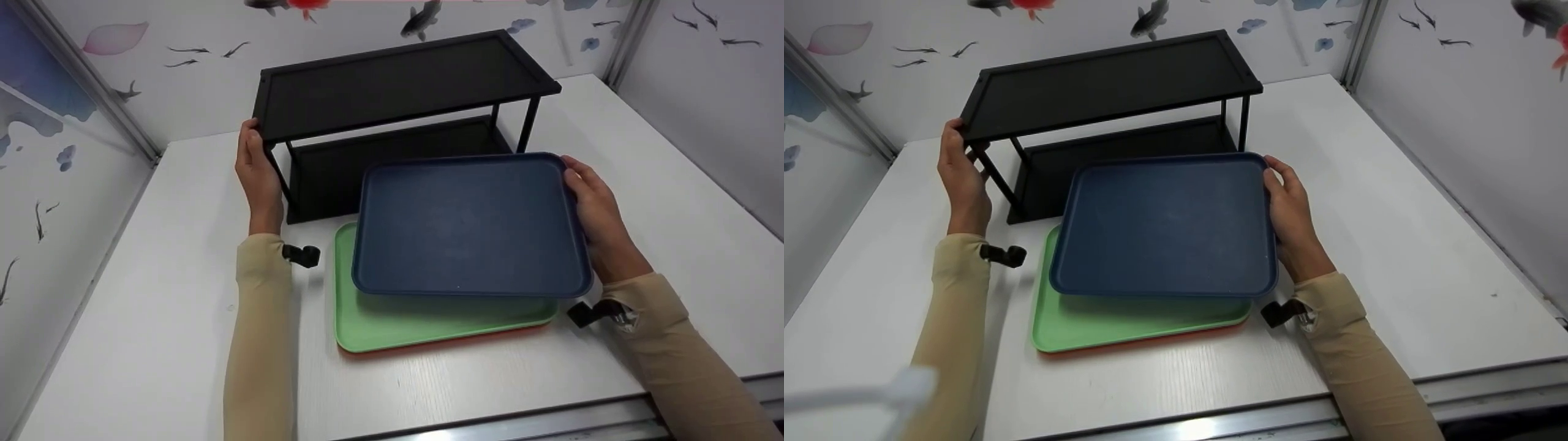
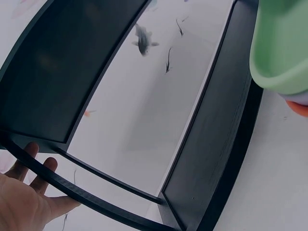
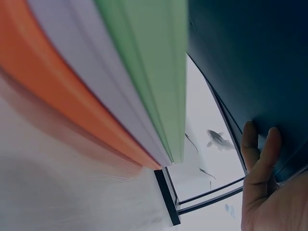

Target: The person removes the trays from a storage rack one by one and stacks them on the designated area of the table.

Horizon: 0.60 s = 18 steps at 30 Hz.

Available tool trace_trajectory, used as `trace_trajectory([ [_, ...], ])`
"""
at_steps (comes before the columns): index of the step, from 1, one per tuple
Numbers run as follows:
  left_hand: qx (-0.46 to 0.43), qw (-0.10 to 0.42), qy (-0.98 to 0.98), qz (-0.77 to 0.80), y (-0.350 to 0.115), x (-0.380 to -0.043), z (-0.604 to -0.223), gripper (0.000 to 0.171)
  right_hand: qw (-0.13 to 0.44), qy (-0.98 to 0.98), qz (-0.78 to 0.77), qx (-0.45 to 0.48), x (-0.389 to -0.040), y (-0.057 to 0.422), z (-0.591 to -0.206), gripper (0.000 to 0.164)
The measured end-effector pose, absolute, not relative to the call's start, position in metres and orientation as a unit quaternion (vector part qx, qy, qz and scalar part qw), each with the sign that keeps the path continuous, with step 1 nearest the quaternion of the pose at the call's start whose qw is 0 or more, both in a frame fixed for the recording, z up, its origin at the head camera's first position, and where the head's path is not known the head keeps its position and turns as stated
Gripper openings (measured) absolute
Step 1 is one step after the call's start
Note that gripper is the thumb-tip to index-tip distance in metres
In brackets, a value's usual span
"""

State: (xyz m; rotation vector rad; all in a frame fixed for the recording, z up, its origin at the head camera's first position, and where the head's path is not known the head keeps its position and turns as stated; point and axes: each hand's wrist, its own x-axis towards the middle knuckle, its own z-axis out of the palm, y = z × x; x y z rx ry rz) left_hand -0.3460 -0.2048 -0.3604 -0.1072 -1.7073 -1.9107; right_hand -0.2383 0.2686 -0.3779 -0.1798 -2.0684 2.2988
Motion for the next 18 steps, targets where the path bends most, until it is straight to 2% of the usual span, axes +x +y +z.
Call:
trace_trajectory([
  [18, -0.038, 0.284, -0.638, -0.715, -0.2067, -0.3489, -0.3607, 0.045, -0.004, -0.683, 0.729, -0.032, -0.2375, 0.2661, -0.3775, 0.058],
])
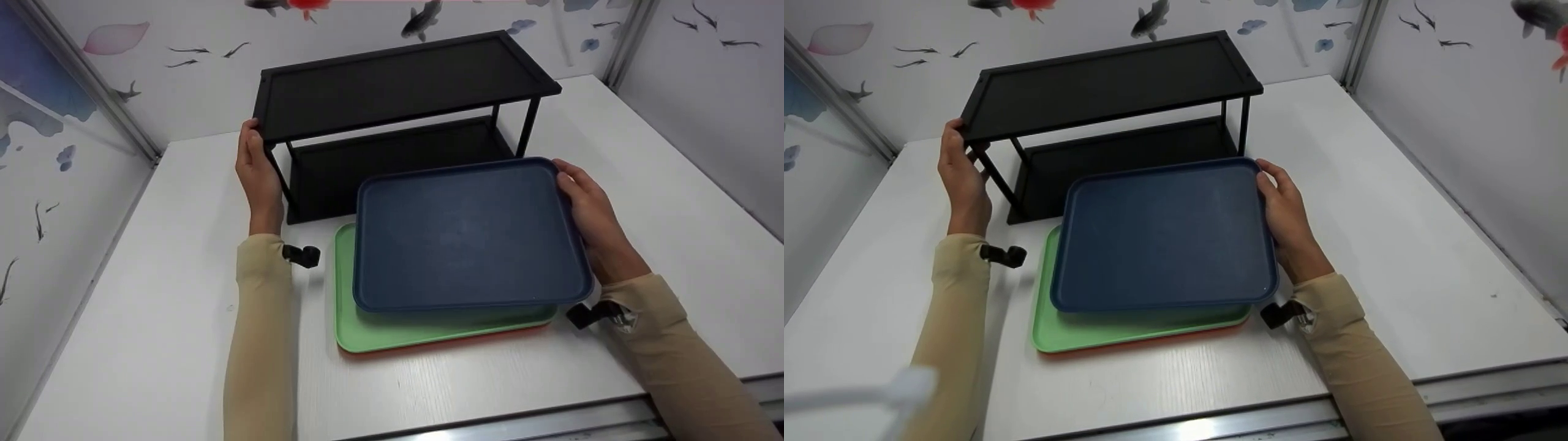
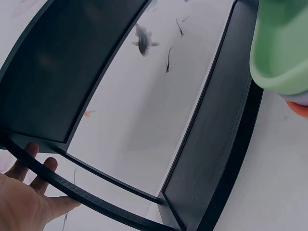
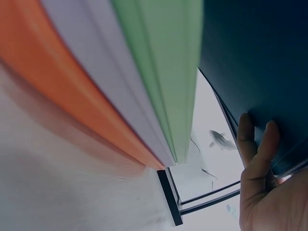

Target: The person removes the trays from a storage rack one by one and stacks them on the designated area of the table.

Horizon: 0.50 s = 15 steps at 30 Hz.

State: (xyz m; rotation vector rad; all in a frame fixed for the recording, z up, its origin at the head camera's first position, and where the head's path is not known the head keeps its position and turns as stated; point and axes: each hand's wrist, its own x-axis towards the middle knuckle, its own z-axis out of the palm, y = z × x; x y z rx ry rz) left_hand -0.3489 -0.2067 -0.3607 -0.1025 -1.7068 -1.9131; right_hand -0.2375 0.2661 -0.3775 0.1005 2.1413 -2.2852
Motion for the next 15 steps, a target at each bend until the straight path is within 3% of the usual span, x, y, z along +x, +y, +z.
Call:
trace_trajectory([
  [15, -0.047, 0.297, -0.636, -0.711, -0.2049, -0.3469, -0.3606, 0.044, 0.021, 0.689, -0.724, 0.027, -0.2390, 0.2638, -0.3801, 0.058],
])
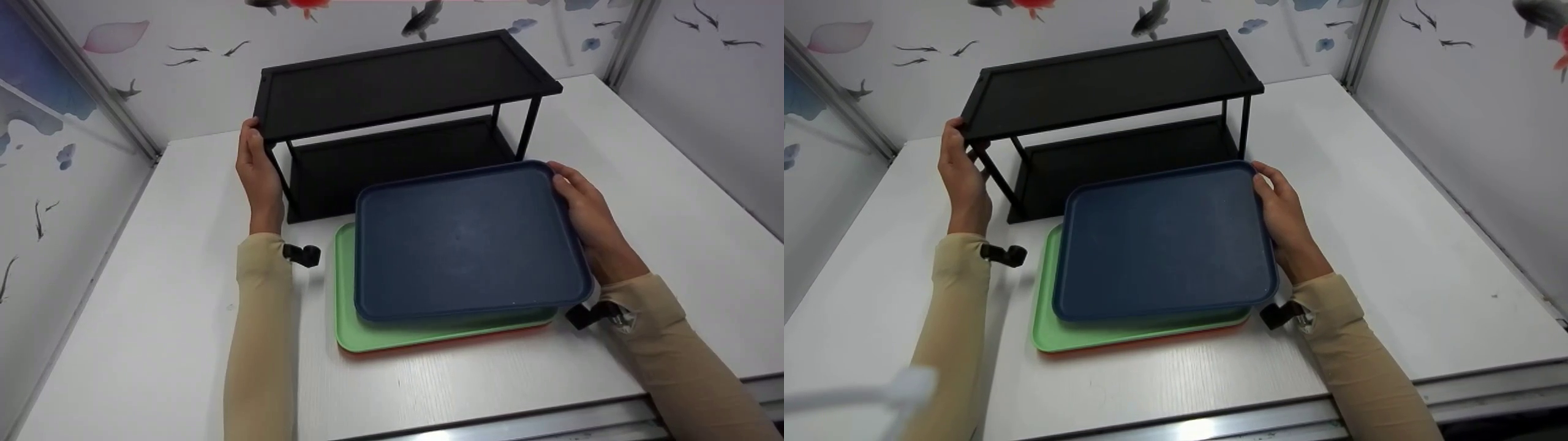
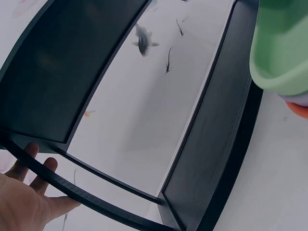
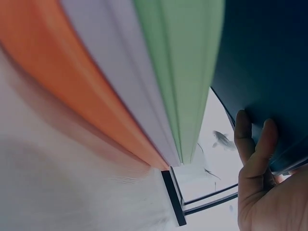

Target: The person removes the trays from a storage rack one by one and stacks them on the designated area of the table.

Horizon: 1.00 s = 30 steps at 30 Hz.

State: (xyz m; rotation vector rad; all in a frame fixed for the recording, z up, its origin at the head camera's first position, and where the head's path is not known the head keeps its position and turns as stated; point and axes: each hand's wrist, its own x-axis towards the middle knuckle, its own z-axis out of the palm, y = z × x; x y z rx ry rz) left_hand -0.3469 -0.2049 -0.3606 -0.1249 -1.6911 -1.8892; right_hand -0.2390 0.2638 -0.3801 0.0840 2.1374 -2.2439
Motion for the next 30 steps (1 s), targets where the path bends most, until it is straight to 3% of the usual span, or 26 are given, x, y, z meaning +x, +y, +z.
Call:
trace_trajectory([
  [30, -0.047, 0.279, -0.639, -0.716, -0.197, -0.329, -0.347, 0.045, 0.064, 0.733, -0.677, 0.010, -0.243, 0.262, -0.386, 0.059],
])
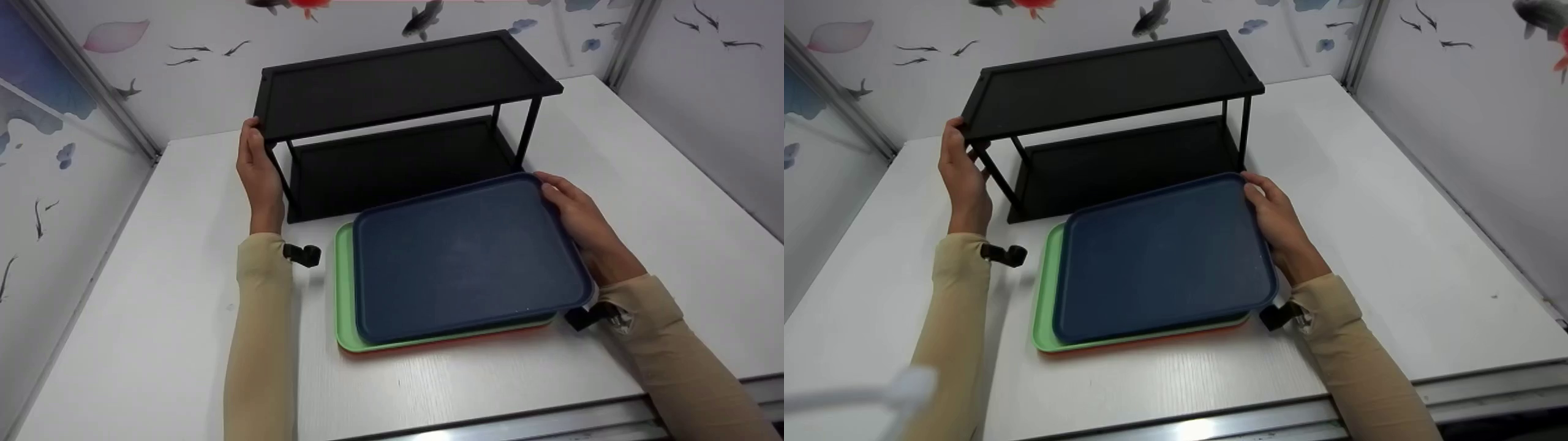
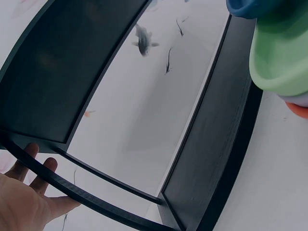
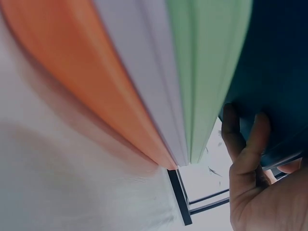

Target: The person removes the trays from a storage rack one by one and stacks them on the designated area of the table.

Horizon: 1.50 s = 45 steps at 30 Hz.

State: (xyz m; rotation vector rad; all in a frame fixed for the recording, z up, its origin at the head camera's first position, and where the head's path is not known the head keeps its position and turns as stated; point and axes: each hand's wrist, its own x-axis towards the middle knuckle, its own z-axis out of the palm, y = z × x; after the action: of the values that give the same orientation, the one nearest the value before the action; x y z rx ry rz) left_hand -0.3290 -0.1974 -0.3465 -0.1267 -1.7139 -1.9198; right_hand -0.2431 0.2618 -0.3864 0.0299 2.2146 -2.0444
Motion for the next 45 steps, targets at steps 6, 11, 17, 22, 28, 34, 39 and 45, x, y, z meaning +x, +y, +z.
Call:
trace_trajectory([
  [6, -0.044, 0.281, -0.640, -0.714, -0.204, -0.343, -0.357, 0.045, 0.078, 0.745, -0.663, 0.014, -0.242, 0.261, -0.387, 0.059],
  [11, -0.041, 0.282, -0.643, -0.711, -0.206, -0.346, -0.359, 0.045, 0.075, 0.761, -0.645, 0.019, -0.242, 0.260, -0.386, 0.056],
  [17, -0.037, 0.278, -0.641, -0.714, -0.207, -0.347, -0.360, 0.046, 0.074, 0.793, -0.604, 0.018, -0.241, 0.259, -0.385, 0.055],
  [22, -0.045, 0.285, -0.643, -0.710, -0.206, -0.348, -0.361, 0.046, 0.082, 0.806, -0.585, 0.019, -0.240, 0.259, -0.382, 0.055],
  [28, -0.044, 0.286, -0.643, -0.709, -0.205, -0.347, -0.361, 0.045, 0.089, 0.816, -0.571, 0.011, -0.240, 0.259, -0.383, 0.054],
  [34, -0.049, 0.288, -0.638, -0.713, -0.205, -0.348, -0.361, 0.045, 0.095, 0.822, -0.561, -0.013, -0.241, 0.258, -0.385, 0.052],
  [39, -0.042, 0.281, -0.639, -0.715, -0.205, -0.346, -0.359, 0.045, 0.098, 0.829, -0.550, -0.029, -0.242, 0.257, -0.387, 0.050],
  [45, -0.043, 0.275, -0.640, -0.716, -0.199, -0.331, -0.348, 0.045, 0.101, 0.832, -0.544, -0.030, -0.242, 0.256, -0.387, 0.050],
])
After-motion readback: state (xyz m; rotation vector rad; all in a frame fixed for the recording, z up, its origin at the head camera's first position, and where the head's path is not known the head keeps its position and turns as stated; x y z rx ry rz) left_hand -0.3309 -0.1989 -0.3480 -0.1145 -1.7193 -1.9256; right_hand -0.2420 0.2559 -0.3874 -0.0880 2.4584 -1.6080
